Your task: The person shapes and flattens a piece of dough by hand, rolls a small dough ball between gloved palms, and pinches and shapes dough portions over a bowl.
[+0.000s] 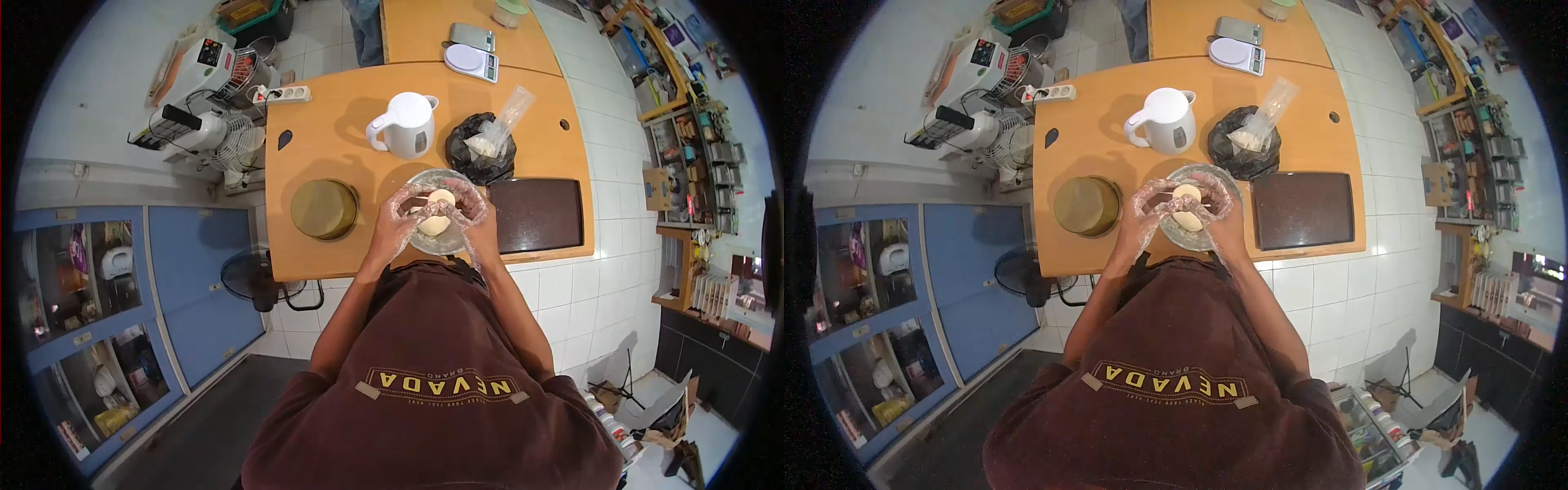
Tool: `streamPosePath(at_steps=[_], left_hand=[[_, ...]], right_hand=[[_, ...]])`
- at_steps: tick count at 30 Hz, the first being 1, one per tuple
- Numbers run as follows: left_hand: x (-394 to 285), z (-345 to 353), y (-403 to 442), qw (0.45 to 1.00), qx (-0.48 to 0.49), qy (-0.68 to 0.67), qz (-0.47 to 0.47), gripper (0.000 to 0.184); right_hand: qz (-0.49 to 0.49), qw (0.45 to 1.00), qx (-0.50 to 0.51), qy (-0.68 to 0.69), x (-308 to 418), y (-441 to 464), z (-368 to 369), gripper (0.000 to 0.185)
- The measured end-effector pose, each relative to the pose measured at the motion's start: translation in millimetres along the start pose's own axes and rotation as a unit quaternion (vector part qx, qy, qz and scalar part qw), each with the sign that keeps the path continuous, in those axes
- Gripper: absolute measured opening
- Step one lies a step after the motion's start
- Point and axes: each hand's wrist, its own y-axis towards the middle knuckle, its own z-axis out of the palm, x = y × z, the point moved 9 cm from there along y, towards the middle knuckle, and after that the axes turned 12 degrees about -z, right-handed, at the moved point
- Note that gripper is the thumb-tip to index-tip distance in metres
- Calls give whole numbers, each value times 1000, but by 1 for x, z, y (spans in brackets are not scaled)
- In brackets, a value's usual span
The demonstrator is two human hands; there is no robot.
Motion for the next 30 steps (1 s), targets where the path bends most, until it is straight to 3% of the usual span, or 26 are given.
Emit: streamPosePath(at_steps=[8,14,17,20,30], left_hand=[[12,10,9,998,-44,28,40,35],[-7,31,4,995,-92,29,7,32],[5,24,7,998,-64,-15,25,31],[9,22,10,997,-67,33,-15,31],[6,37,10,999,-47,21,7,37]], right_hand=[[14,994,103,-23,-7,19,-27,48],[14,998,50,31,-5,26,-29,48],[14,996,82,13,-10,29,-30,48],[1,994,106,-24,-10,28,-33,48],[6,998,57,30,-10,25,-40,50]])
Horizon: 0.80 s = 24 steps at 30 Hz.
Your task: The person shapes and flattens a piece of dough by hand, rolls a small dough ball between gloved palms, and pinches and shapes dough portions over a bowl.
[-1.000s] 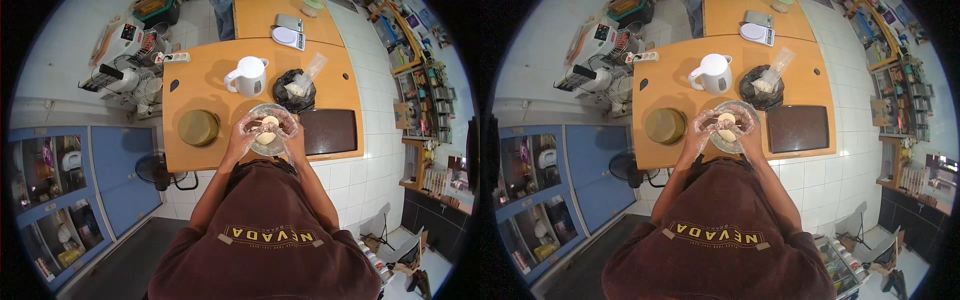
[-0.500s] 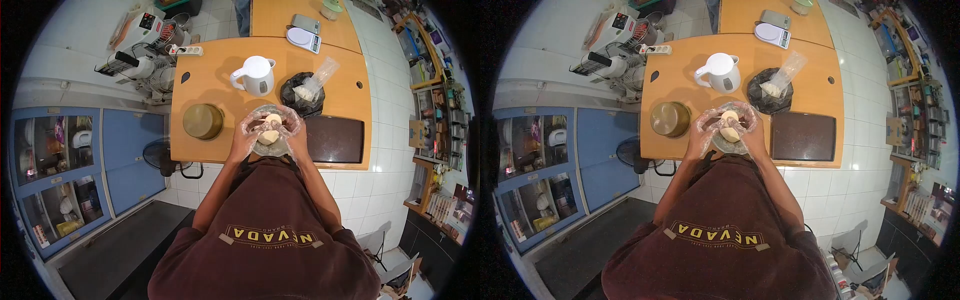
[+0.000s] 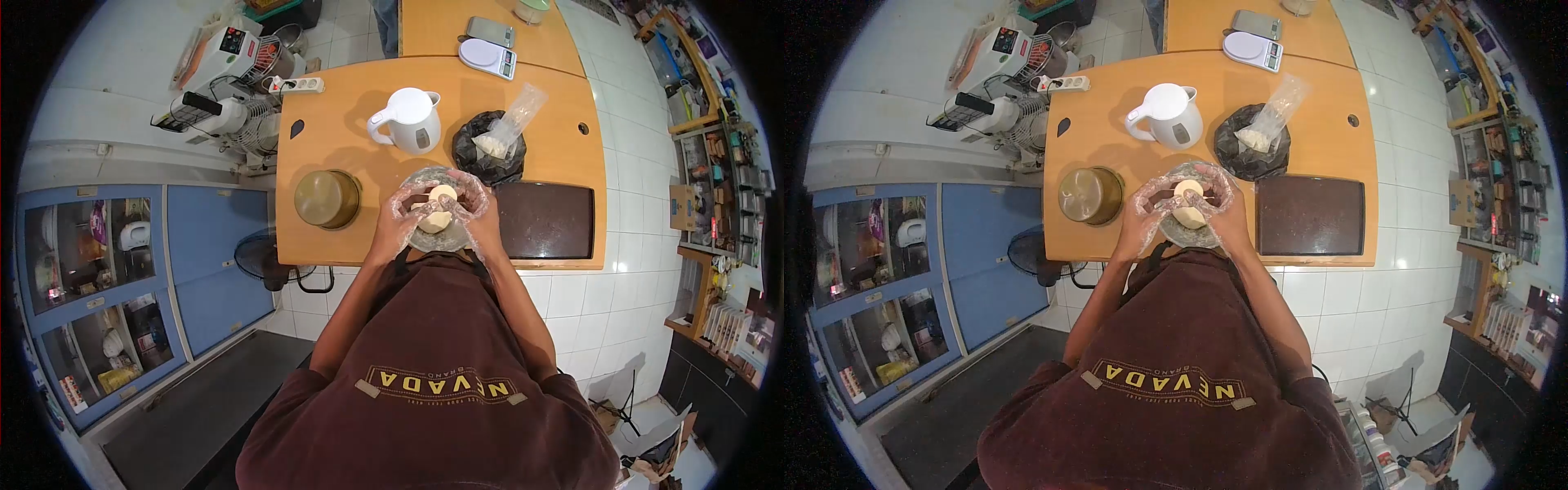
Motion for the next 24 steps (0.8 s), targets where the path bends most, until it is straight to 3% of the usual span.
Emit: streamPosePath(at_steps=[5,14,24], left_hand=[[-1,-7,0,999,-30,33,25,36],[15,3,-10,996,-76,35,42,36],[18,-9,-21,994,-82,60,39,36]], right_hand=[[21,999,24,-17,2,-2,-2,49],[27,997,-66,32,-1,-13,-4,44],[25,1000,13,2,-8,-13,5,47]])
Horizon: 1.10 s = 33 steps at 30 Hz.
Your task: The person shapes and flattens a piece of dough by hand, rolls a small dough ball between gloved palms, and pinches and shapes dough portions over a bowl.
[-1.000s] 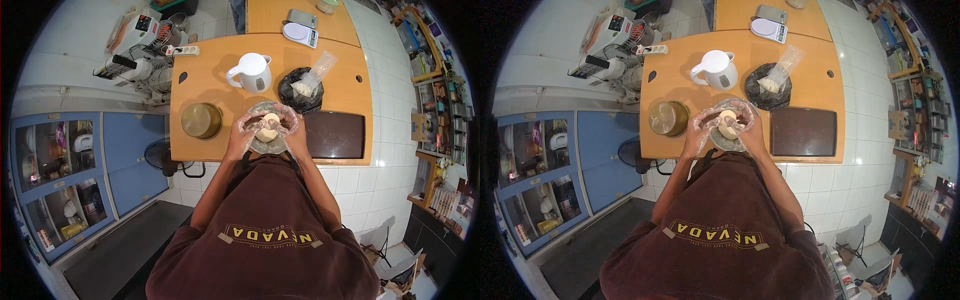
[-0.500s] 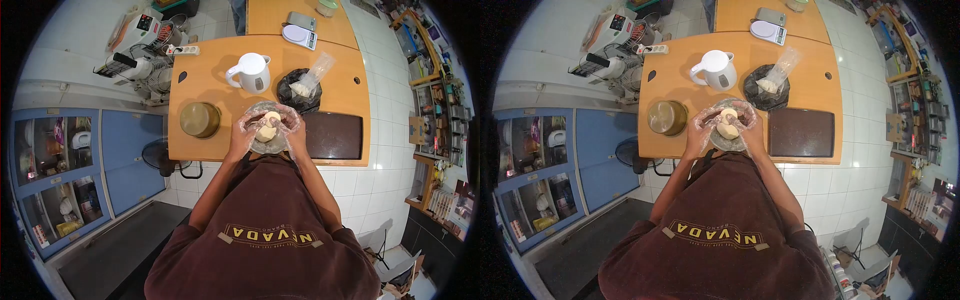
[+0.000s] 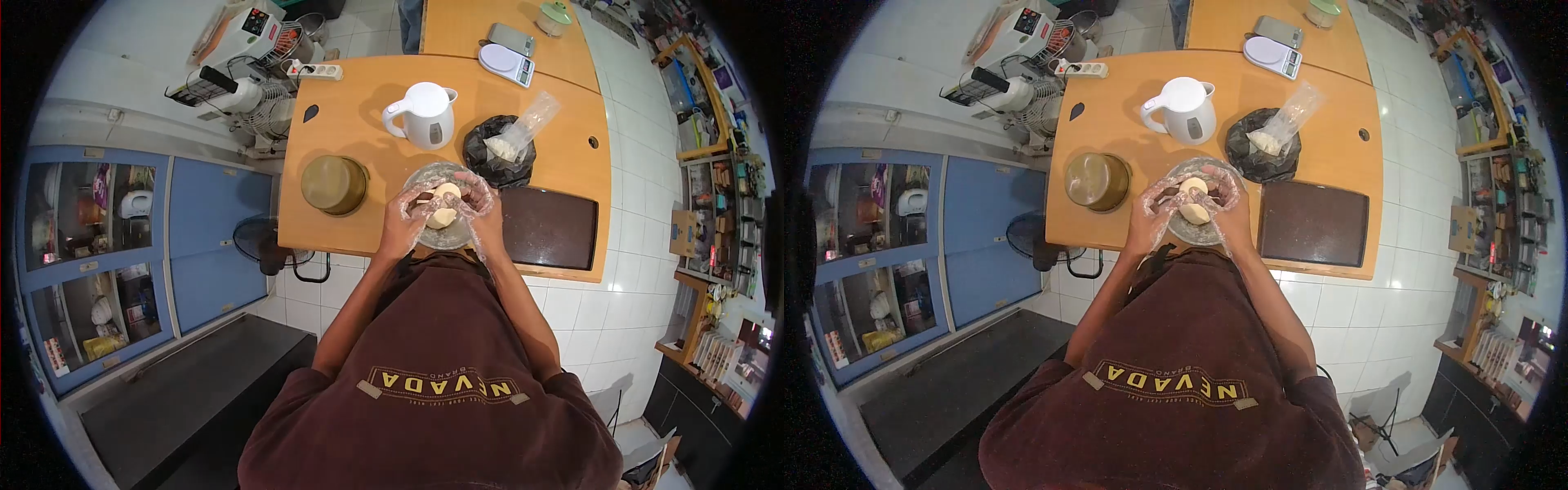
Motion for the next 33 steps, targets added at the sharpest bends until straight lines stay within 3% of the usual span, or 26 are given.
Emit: streamPosePath(at_steps=[5,8,14,17,23,26,33], left_hand=[[5,-4,-3,999,-8,-25,40,39],[-9,5,-3,996,2,75,54,37],[-8,14,0,999,38,-7,12,38],[-17,13,-3,998,23,39,-31,35],[18,0,4,999,18,47,21,36],[-2,12,-1,998,28,55,5,49],[2,9,6,995,62,72,5,41]], right_hand=[[-2,1000,6,-12,-5,-2,1,48],[-7,1000,-24,19,-4,-5,-1,48],[16,999,-26,16,-3,0,-6,48],[27,1000,0,10,-2,1,-7,47],[23,999,-22,39,-8,-5,-5,45],[21,997,-43,60,-8,-7,-4,45],[15,1000,-19,-2,-12,-2,-11,45]])
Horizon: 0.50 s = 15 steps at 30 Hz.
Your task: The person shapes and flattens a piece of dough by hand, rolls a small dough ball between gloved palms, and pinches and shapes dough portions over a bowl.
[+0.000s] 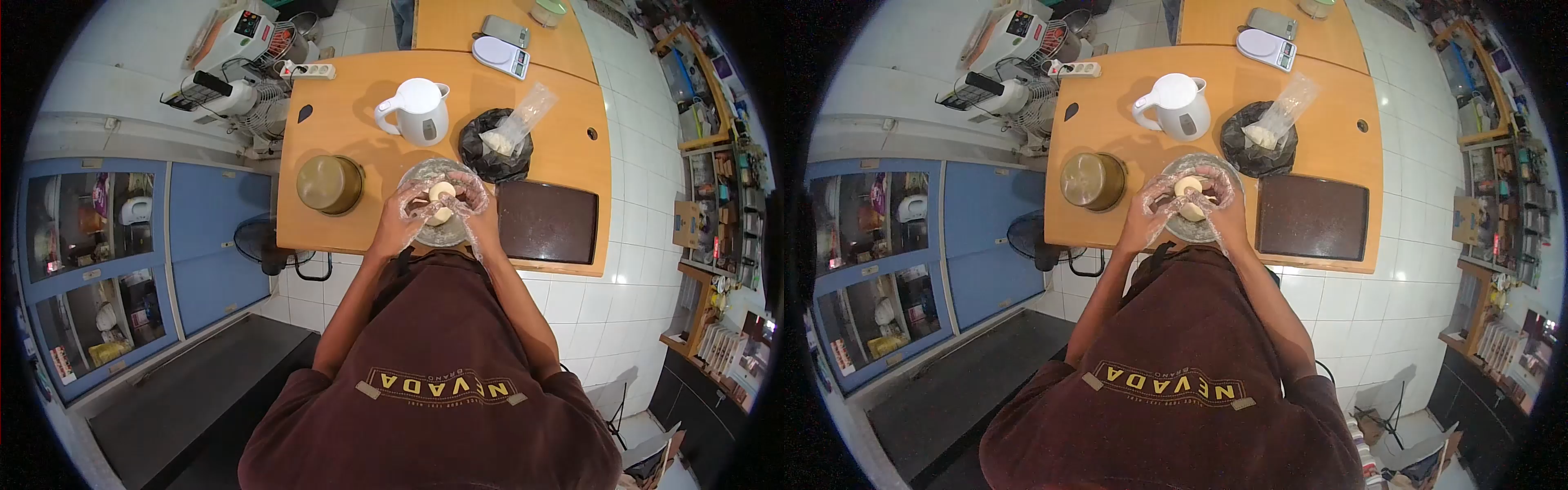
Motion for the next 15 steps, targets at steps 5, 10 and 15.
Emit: streamPosePath(at_steps=[5,10,15], left_hand=[[2,0,3,1000,4,13,0,43],[-4,7,7,1000,17,-19,11,47],[15,-2,12,1000,15,-19,-6,48]], right_hand=[[10,1000,1,19,5,0,4,44],[6,999,-15,43,8,1,5,45],[8,1000,9,2,3,5,3,45]])
